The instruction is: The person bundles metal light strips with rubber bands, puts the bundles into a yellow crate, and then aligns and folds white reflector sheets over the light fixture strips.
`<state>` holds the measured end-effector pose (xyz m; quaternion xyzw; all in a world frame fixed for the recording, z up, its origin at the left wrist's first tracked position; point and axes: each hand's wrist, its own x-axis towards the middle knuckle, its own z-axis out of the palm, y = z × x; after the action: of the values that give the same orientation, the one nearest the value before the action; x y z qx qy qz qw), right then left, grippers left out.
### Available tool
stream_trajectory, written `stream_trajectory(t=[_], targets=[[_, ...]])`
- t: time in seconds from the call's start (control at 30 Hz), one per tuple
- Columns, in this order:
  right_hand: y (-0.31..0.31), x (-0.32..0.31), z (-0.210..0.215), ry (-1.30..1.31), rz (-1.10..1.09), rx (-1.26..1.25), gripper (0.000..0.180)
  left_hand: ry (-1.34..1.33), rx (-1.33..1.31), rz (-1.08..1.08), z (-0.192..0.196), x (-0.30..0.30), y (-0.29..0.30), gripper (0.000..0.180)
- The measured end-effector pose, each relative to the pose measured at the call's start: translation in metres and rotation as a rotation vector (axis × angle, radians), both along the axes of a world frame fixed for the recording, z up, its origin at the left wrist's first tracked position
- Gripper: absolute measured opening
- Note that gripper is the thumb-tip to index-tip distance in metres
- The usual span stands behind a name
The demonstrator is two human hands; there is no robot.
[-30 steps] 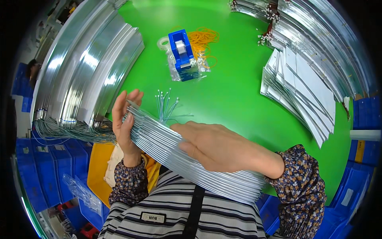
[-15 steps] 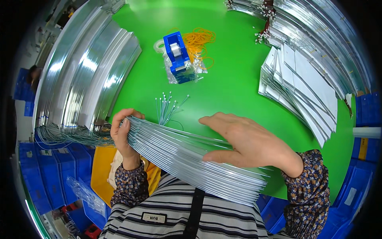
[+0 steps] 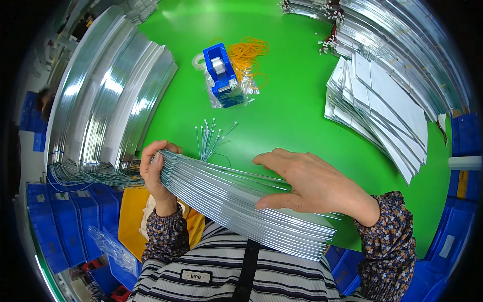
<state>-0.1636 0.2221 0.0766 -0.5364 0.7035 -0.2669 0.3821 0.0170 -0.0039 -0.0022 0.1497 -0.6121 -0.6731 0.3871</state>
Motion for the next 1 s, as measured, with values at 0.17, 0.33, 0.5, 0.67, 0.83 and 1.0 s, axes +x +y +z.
stream_trajectory(t=[0.17, 0.33, 0.5, 0.67, 0.83, 1.0], targets=[[0.001, 0.002, 0.000, 0.029, -0.018, -0.040, 0.064, 0.004, 0.012, -0.007, 0.001, 0.000, 0.001, 0.023], [0.001, 0.004, 0.000, 0.013, -0.031, -0.023, 0.062, 0.010, 0.015, -0.013, 0.000, 0.000, 0.000, 0.023], [-0.001, 0.004, 0.003, 0.021, -0.030, -0.036, 0.060, 0.018, 0.036, -0.013, 0.000, 0.002, 0.001, 0.025], [0.000, 0.010, 0.006, -0.004, -0.091, -0.219, 0.039, 0.009, 0.041, 0.001, 0.000, 0.000, 0.000, 0.028], [0.001, 0.012, 0.005, 0.139, 0.042, -0.259, 0.026, 0.001, 0.035, 0.001, 0.002, -0.001, 0.000, 0.033], [-0.001, 0.013, 0.000, 0.079, -0.008, -0.286, 0.024, 0.000, 0.037, 0.000, 0.001, 0.000, 0.000, 0.034]])
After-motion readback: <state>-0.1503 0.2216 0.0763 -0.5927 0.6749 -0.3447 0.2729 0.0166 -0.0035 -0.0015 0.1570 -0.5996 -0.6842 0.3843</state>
